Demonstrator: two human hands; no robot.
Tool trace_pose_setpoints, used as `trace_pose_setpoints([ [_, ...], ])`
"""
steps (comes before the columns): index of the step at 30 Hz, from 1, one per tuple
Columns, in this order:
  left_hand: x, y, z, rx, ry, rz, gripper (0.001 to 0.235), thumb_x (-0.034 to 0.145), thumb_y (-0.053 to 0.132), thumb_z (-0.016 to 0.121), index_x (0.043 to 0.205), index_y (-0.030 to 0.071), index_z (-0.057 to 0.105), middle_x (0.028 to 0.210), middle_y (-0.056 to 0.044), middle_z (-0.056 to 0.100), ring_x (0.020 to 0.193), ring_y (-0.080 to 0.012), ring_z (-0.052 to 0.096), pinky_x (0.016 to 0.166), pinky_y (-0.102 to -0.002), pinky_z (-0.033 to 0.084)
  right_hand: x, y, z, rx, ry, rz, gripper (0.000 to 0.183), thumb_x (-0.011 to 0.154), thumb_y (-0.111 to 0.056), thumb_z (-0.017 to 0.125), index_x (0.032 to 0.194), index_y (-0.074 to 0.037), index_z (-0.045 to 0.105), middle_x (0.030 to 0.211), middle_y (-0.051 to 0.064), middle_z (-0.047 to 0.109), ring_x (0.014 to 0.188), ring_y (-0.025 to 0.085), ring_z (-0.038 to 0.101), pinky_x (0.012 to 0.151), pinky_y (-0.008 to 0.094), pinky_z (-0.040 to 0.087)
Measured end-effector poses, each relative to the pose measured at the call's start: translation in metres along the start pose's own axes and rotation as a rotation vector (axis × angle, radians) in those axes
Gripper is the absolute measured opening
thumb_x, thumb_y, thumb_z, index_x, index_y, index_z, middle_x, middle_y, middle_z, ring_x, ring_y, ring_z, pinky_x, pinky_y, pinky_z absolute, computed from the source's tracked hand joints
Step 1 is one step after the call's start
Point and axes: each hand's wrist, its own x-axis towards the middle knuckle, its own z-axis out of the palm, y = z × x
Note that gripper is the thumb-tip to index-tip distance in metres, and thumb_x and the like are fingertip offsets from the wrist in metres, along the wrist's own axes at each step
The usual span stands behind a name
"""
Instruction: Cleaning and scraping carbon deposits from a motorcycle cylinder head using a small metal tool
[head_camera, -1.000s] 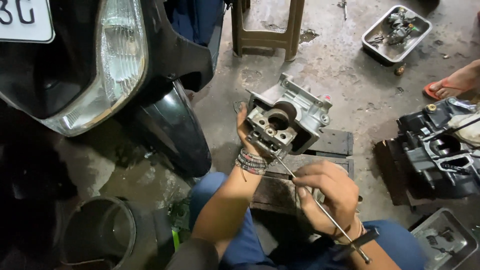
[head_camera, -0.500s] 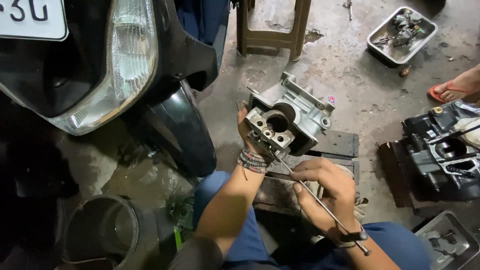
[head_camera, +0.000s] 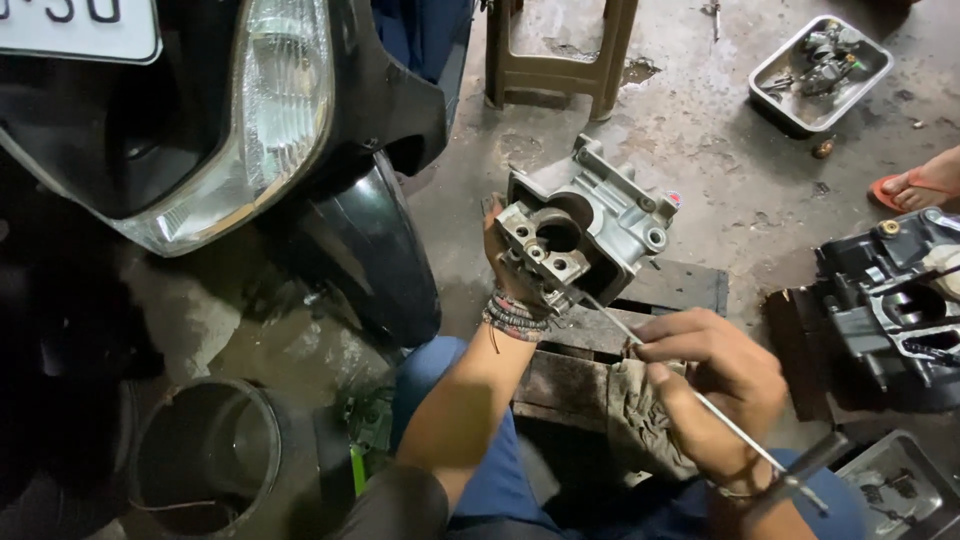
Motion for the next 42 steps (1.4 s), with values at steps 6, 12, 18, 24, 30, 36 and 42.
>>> trace_pose_setpoints([
  [6,0.000,0.001,0.003,-0.010,-0.013,0.018,0.040,0.101,0.043,0.053,0.110,0.008,0.070,0.105,-0.010,0.073,0.088,-0.0214,0.070,0.079,-0.036,0.057,-0.008,0.010,0.002,0.145,0.093,0.089,0.012,0.074,0.005,0.060,0.085,0.002,0.066,0.096,0.016,0.072,0.086,0.022,0.068,0.078,0.029,0.053],
  [12,-0.001,0.010,0.002,-0.008,-0.008,0.010,0.039,0.101,0.044,0.053,0.109,0.009,0.070,0.104,-0.009,0.074,0.088,-0.0211,0.070,0.079,-0.036,0.057,-0.012,0.055,0.033,0.367,0.541,0.035,0.062,0.112,-0.061,0.026,0.127,-0.007,0.051,0.089,0.008,0.066,0.080,0.018,0.069,0.084,0.030,0.060],
  [18,0.007,0.002,-0.038,0.006,-0.037,0.144,0.032,0.102,0.029,0.053,0.121,0.006,0.065,0.108,-0.001,0.071,0.097,-0.0126,0.066,0.091,-0.028,0.050,0.011,0.036,0.022,0.826,0.726,0.245,0.048,0.099,-0.062,0.041,0.089,-0.019,0.059,0.069,-0.003,0.057,0.066,0.013,0.062,0.076,0.037,0.064],
  [24,-0.002,-0.016,0.016,0.453,-0.307,0.361,0.046,0.099,0.035,0.049,0.111,-0.007,0.063,0.115,-0.028,0.063,0.110,-0.0302,0.061,0.100,-0.035,0.047,0.022,0.058,0.033,0.742,0.699,0.655,0.013,0.110,-0.017,0.053,0.111,-0.019,0.066,0.088,-0.005,0.062,0.072,0.006,0.060,0.080,0.013,0.058],
  [30,-0.013,-0.022,0.042,0.723,-0.427,0.257,0.057,0.079,0.036,0.064,0.108,-0.012,0.063,0.110,-0.029,0.062,0.106,-0.0318,0.062,0.093,-0.036,0.050,0.014,0.092,0.051,1.035,0.950,0.646,0.015,0.101,-0.022,0.069,0.095,-0.008,0.071,0.085,0.009,0.077,0.074,0.017,0.077,0.072,0.030,0.065],
  [36,-0.004,-0.043,0.001,0.477,-0.434,-0.108,0.068,0.098,0.038,0.053,0.153,0.001,0.035,0.140,-0.024,0.053,0.129,-0.0353,0.056,0.107,-0.050,0.049,0.015,0.091,0.034,0.457,0.938,0.298,0.018,0.110,-0.019,0.060,0.104,-0.005,0.071,0.100,0.008,0.073,0.096,0.008,0.065,0.088,0.025,0.056],
  [42,-0.020,-0.039,0.005,0.701,-0.271,-0.262,0.065,0.103,0.047,0.045,0.147,-0.001,0.047,0.145,-0.025,0.053,0.125,-0.0270,0.058,0.107,-0.038,0.048,0.004,0.108,0.018,0.252,0.826,0.106,0.022,0.113,-0.012,0.055,0.107,0.005,0.069,0.106,0.022,0.071,0.107,0.022,0.065,0.095,0.038,0.053],
])
